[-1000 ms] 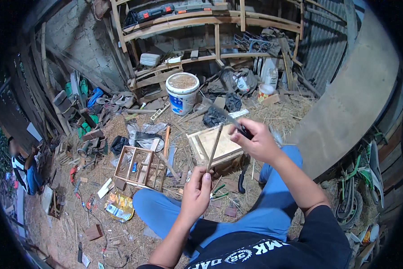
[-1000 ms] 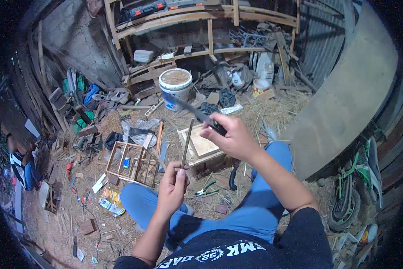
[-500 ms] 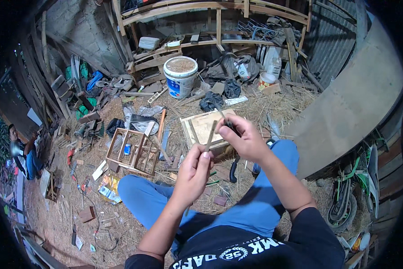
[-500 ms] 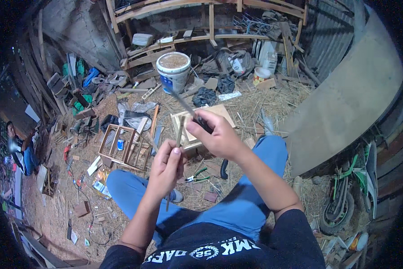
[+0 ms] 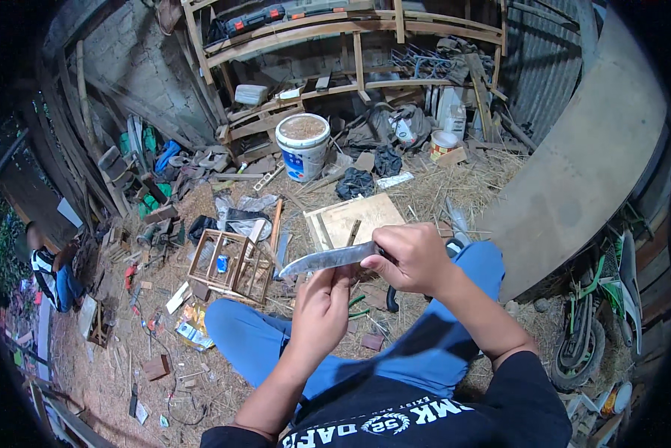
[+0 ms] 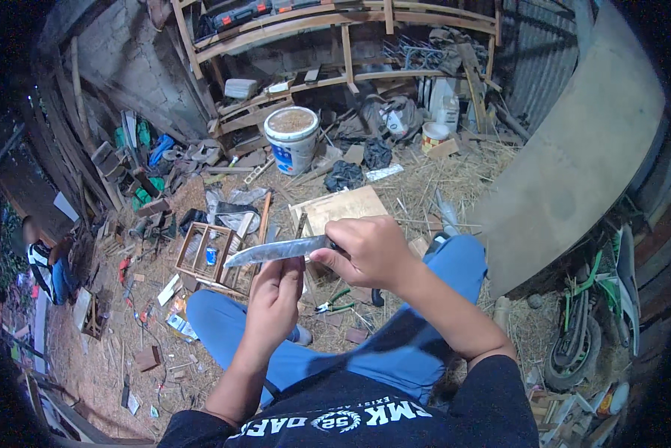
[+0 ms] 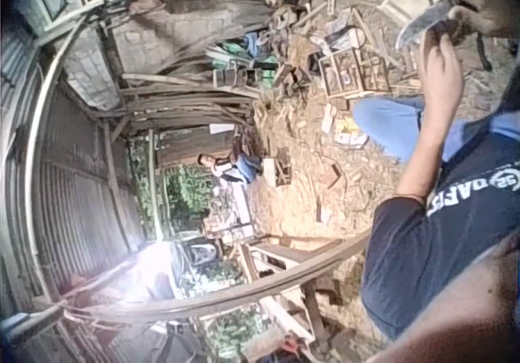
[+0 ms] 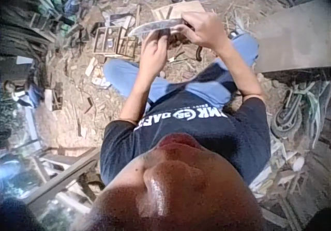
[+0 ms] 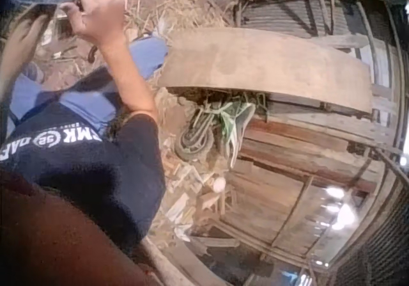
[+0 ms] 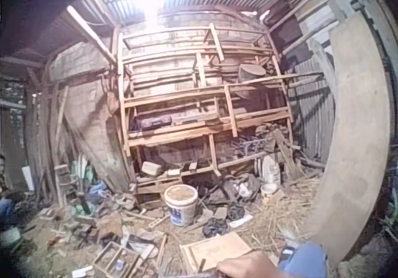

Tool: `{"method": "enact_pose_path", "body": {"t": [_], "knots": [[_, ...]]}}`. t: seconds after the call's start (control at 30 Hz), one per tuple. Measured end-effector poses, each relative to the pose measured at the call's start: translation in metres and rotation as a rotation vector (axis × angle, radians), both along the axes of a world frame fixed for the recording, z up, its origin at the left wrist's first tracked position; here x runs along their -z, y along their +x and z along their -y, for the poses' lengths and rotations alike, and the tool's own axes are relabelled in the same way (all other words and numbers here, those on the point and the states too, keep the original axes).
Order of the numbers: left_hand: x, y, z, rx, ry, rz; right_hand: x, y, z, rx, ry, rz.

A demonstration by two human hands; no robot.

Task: The person shaves a thin wooden stick using a large knife and then inserts the stick into a partially constructed wooden birdcage frame.

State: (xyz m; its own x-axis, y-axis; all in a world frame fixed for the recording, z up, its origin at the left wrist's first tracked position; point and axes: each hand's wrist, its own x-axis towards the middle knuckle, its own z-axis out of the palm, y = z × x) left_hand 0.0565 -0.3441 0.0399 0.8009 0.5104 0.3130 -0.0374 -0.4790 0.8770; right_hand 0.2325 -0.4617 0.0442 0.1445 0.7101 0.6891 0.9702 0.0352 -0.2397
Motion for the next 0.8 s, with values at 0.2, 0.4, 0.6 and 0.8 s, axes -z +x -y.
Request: {"method": "enact_pose_path", "body": {"t": [0.2, 0.4, 0.6, 0.8], "knots": [[-0.004, -0.01, 0.001, 0.049, -0.226, -0.078, 0.002, 0.002, -0.004, 0.037, 0.047, 0.12], [-0.006, -0.019, 0.004, 0.089, -0.278, -0.009, 0.005, 0.002, -0.008, 0.066, 0.096, 0.143], [0.004, -0.023, -0.004, 0.133, -0.428, 0.045, 0.018, 0.017, -0.029, 0.186, 0.258, 0.029], [0.002, -0.053, -0.007, 0.071, -0.595, 0.002, 0.008, 0.101, 0.012, 0.473, 0.053, -0.605]]}}
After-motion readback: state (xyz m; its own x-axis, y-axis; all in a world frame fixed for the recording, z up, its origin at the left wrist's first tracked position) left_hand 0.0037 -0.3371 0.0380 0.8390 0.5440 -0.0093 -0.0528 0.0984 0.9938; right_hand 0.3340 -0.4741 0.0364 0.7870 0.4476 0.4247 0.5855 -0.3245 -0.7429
